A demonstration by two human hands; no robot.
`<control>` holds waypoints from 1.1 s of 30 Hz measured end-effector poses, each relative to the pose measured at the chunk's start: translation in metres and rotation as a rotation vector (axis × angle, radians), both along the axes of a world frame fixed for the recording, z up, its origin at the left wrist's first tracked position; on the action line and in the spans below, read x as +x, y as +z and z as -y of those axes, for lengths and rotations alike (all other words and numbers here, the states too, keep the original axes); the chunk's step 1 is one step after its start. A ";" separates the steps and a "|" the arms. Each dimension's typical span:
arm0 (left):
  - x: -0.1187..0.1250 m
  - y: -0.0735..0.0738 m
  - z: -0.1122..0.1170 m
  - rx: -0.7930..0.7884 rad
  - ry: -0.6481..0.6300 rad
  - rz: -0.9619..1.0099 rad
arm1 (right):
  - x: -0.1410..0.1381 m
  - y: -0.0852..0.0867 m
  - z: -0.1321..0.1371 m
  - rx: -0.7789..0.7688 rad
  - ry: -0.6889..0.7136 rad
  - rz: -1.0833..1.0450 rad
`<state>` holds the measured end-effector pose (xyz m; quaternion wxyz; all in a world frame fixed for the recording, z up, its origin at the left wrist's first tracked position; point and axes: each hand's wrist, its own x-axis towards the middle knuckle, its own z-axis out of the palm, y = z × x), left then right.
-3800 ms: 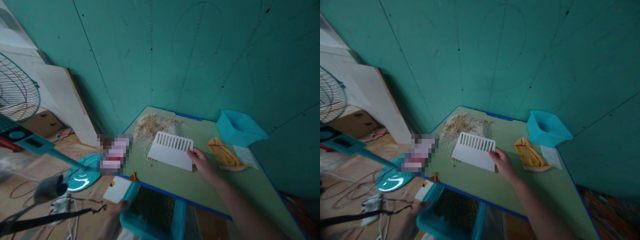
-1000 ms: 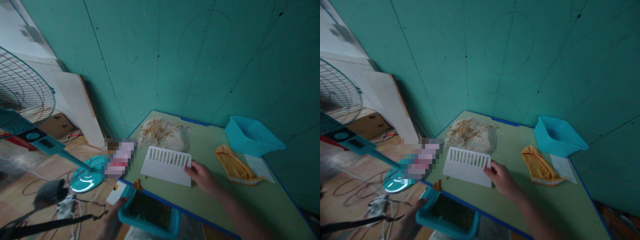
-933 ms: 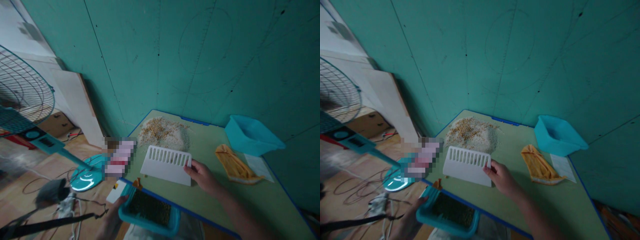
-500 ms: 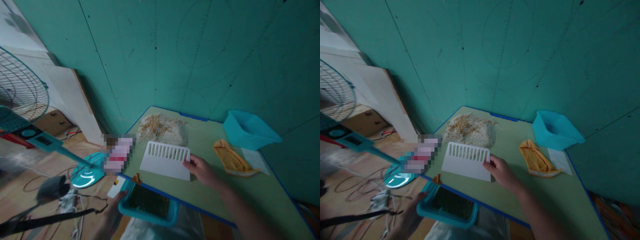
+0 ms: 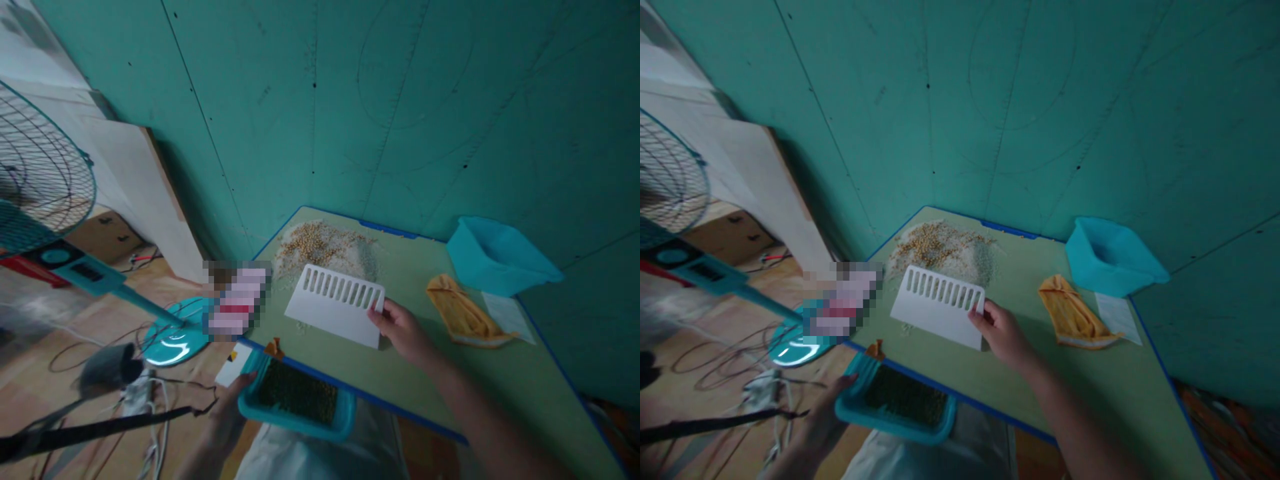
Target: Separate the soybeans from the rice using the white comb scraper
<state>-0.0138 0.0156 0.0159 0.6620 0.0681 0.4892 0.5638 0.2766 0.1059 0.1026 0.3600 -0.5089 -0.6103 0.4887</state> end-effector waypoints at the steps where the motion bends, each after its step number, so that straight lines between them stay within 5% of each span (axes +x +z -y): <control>1: 0.000 0.000 0.001 -0.005 -0.001 -0.006 | 0.000 -0.001 0.000 0.001 0.004 0.003; 15: -0.002 0.001 0.002 0.003 -0.093 0.008 | 0.000 -0.002 0.001 0.025 0.008 0.026; 33: -0.001 0.003 0.004 -0.019 -0.054 0.027 | -0.002 -0.002 0.007 -0.068 0.106 -0.059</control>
